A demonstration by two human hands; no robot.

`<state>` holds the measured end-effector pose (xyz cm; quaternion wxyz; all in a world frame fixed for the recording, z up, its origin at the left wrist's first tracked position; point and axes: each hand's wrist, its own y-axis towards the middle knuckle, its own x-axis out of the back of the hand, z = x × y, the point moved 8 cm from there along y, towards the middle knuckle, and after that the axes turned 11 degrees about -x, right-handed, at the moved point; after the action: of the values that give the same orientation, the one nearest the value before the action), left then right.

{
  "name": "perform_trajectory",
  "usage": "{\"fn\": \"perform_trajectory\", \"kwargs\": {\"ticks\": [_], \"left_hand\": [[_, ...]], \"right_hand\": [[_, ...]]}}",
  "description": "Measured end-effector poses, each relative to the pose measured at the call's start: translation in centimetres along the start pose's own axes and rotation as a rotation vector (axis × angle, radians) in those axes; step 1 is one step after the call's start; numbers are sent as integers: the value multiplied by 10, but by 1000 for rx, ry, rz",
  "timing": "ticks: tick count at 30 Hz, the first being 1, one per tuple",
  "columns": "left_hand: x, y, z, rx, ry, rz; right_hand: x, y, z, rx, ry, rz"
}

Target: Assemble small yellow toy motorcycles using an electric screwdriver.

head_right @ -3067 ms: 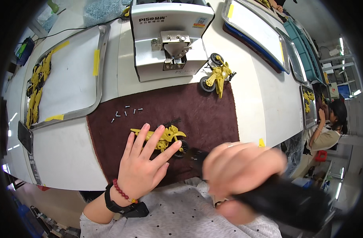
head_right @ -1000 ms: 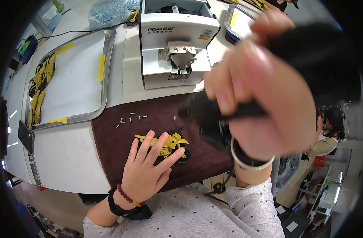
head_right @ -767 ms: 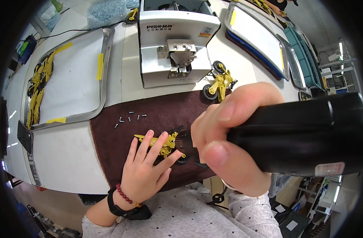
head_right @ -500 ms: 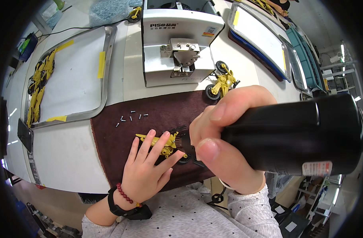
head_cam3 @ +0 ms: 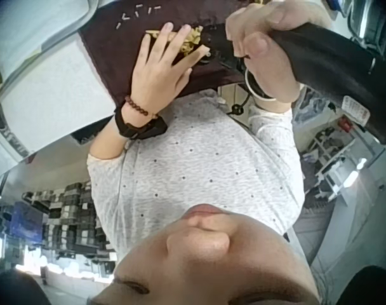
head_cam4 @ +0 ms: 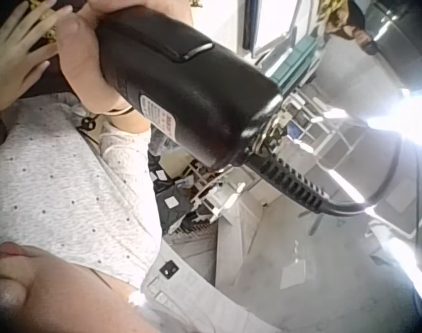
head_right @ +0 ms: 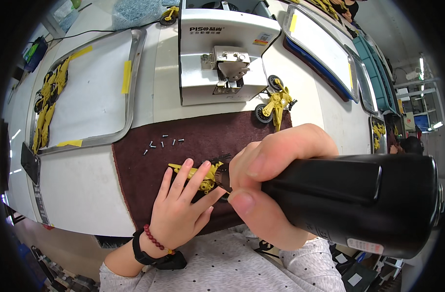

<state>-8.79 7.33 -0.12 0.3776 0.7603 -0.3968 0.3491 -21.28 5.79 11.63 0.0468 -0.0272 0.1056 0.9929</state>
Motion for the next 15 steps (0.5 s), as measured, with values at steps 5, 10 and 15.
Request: {"fn": "perform_trajectory", "kwargs": {"ticks": [5, 10, 15], "left_hand": [[0, -1, 1, 16, -3, 0], [0, 0, 0, 11, 14, 7], [-2, -2, 0, 13, 47, 19]], "right_hand": [[-3, 2, -10, -34, 7, -55], [-3, 3, -13, -65, -2, -88], [4, 3, -8, -87, 115, -20]]}}
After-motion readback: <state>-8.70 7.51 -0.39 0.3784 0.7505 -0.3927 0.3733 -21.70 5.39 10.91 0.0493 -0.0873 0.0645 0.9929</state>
